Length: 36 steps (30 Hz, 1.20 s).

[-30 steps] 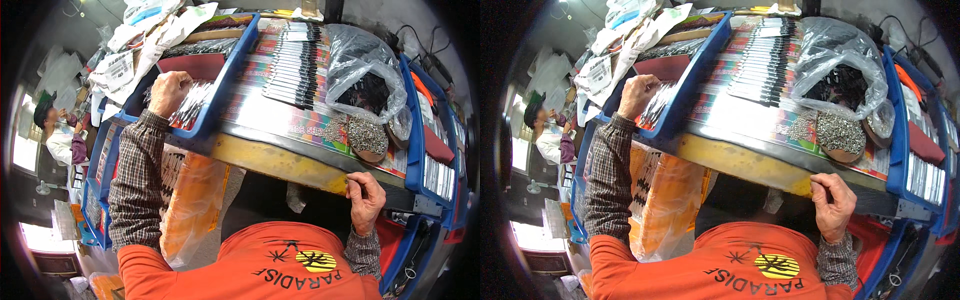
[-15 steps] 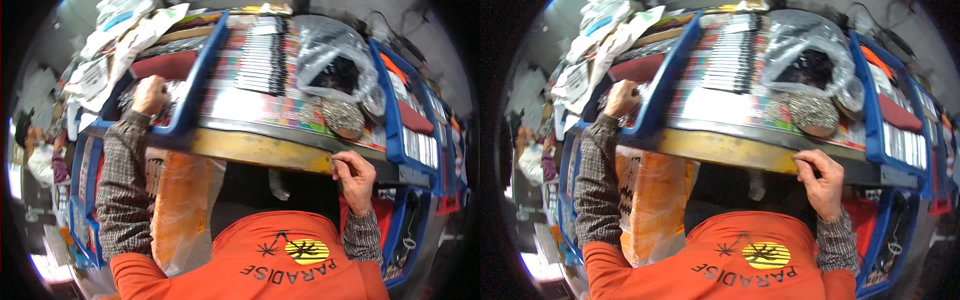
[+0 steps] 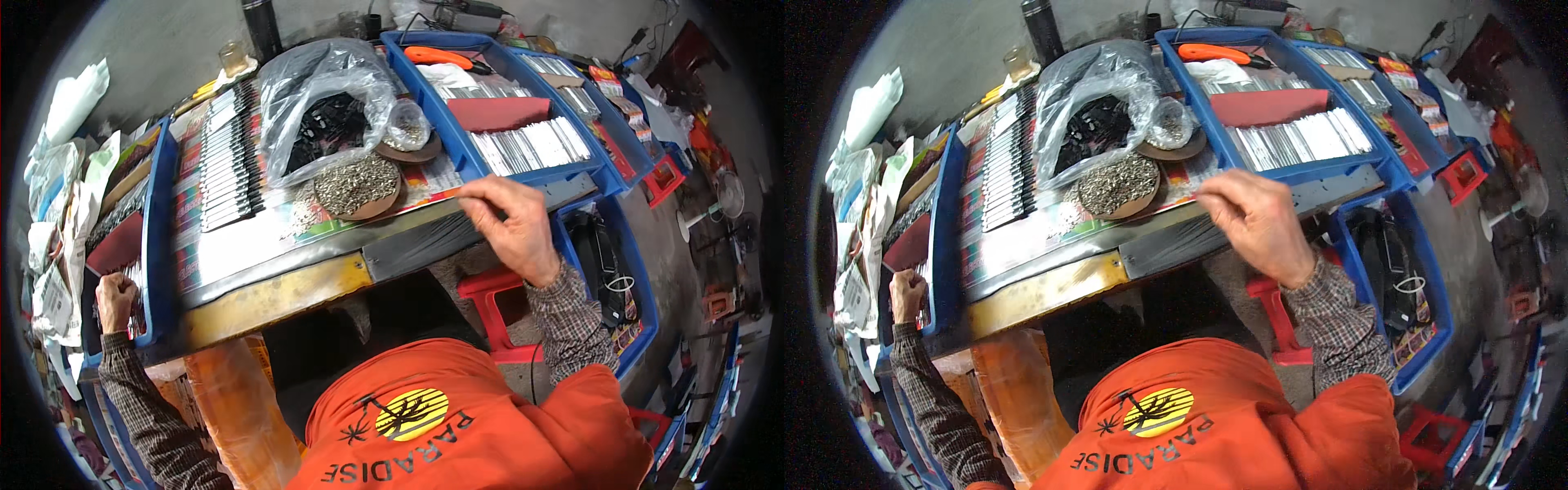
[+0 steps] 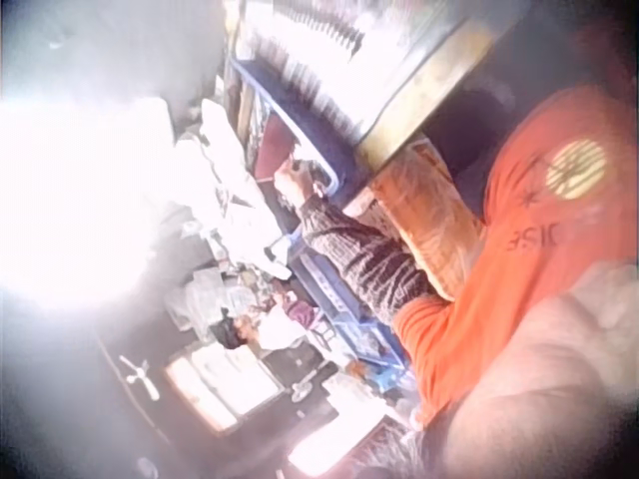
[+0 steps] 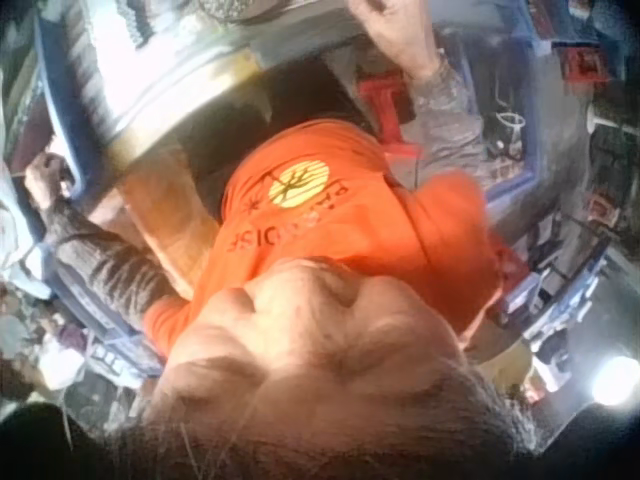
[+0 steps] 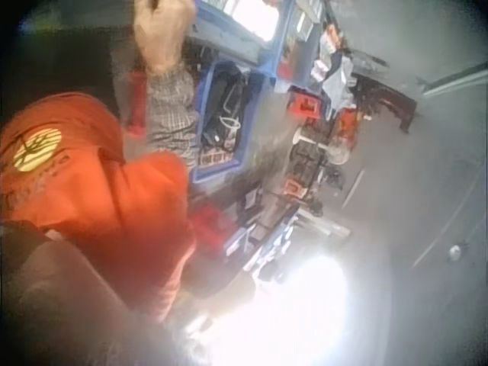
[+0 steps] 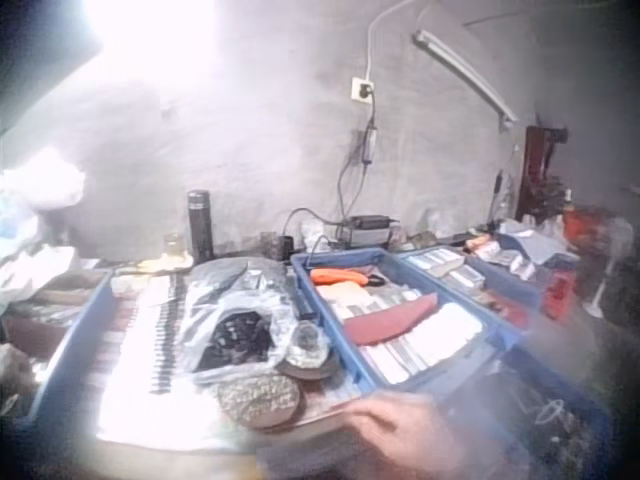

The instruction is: The person assembles wiper blade components by taking metal strips and plastic parts from bins, fitting the pieces together by hand, and lining up the assembled components in rows on the table.

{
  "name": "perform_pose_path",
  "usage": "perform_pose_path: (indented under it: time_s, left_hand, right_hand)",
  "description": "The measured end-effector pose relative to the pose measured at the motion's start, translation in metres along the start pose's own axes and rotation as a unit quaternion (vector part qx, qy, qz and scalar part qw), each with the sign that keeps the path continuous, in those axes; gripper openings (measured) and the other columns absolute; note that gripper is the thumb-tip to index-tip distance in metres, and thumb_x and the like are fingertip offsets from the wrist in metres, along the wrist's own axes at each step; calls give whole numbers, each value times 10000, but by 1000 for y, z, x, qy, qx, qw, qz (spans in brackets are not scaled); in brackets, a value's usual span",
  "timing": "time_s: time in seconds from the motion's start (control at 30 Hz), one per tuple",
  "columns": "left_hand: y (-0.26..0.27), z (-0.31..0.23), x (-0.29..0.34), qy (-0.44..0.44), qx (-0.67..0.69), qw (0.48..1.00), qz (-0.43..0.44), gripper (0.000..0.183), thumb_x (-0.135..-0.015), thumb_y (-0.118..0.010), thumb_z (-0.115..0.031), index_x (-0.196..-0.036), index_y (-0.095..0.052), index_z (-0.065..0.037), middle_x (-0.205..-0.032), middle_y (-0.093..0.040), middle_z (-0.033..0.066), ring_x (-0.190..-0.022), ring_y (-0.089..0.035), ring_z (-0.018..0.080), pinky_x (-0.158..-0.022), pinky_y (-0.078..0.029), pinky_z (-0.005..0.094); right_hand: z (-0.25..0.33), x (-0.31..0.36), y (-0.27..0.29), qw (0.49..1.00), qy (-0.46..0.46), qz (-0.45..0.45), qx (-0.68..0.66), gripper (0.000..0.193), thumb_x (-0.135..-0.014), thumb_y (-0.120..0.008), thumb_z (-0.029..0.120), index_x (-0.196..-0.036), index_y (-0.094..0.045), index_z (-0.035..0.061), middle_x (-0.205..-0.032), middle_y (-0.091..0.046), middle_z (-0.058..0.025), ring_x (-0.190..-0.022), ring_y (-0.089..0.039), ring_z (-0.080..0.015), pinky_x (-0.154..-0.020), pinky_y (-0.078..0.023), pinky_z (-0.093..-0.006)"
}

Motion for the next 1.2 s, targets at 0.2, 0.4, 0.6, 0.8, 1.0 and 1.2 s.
perform_pose_path:
  time_s: [0.2,0.4,0.6,0.8,1.0,1.2]
  left_hand:
    - [10,-8,9,-1,-22,1000,20,47,-634,-591,52,-679,-604,57,-606,-592,156,-590,-612,231,-582,-468,333]
    - [1,17,12,-38,-58,997,41,64,-639,-599,76,-688,-588,37,-652,-582,165,-591,-593,269,-569,-457,355]
    - [2,21,18,-44,-134,989,40,74,-709,-611,14,-722,-539,2,-748,-579,170,-706,-579,324,-627,-435,420]
    - [16,9,16,-41,-99,994,-5,65,-839,-535,-46,-838,-481,-9,-736,-554,176,-699,-555,369,-638,-426,430]
    - [29,11,13,12,-60,996,-71,80,-939,-481,-89,-971,-504,-19,-826,-594,175,-742,-602,320,-670,-458,386]
    - [35,5,16,24,-33,994,-105,186,-990,-435,-161,-1077,-553,-46,-949,-638,160,-885,-647,266,-760,-480,355]
  right_hand:
    - [-56,-30,55,982,-34,-59,175,119,-853,-588,101,-877,-643,-2,-827,-658,-156,-748,-647,-304,-654,-491,-352]
    - [-146,-57,69,944,-91,55,313,194,-822,-579,165,-922,-671,26,-917,-670,-148,-911,-632,-303,-808,-473,-407]
    - [-190,-57,62,914,-109,117,373,215,-817,-584,148,-982,-690,60,-990,-649,-136,-995,-600,-307,-871,-460,-409]
    - [-189,-55,58,902,-132,155,382,237,-828,-556,176,-986,-661,35,-949,-629,-133,-963,-584,-282,-880,-444,-378]
    - [-188,-58,57,932,-90,131,326,204,-805,-602,161,-960,-625,31,-879,-623,-110,-871,-593,-259,-803,-458,-363]
    - [-186,-59,62,949,-130,116,264,254,-759,-623,92,-996,-605,4,-729,-595,-105,-688,-594,-199,-660,-461,-331]
Point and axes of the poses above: each hand's wrist, its own x-axis away from the middle knuckle, its own y-axis out of the back of the hand, z = x × y, the point moved 8 cm from there along -x, towards the middle knuckle
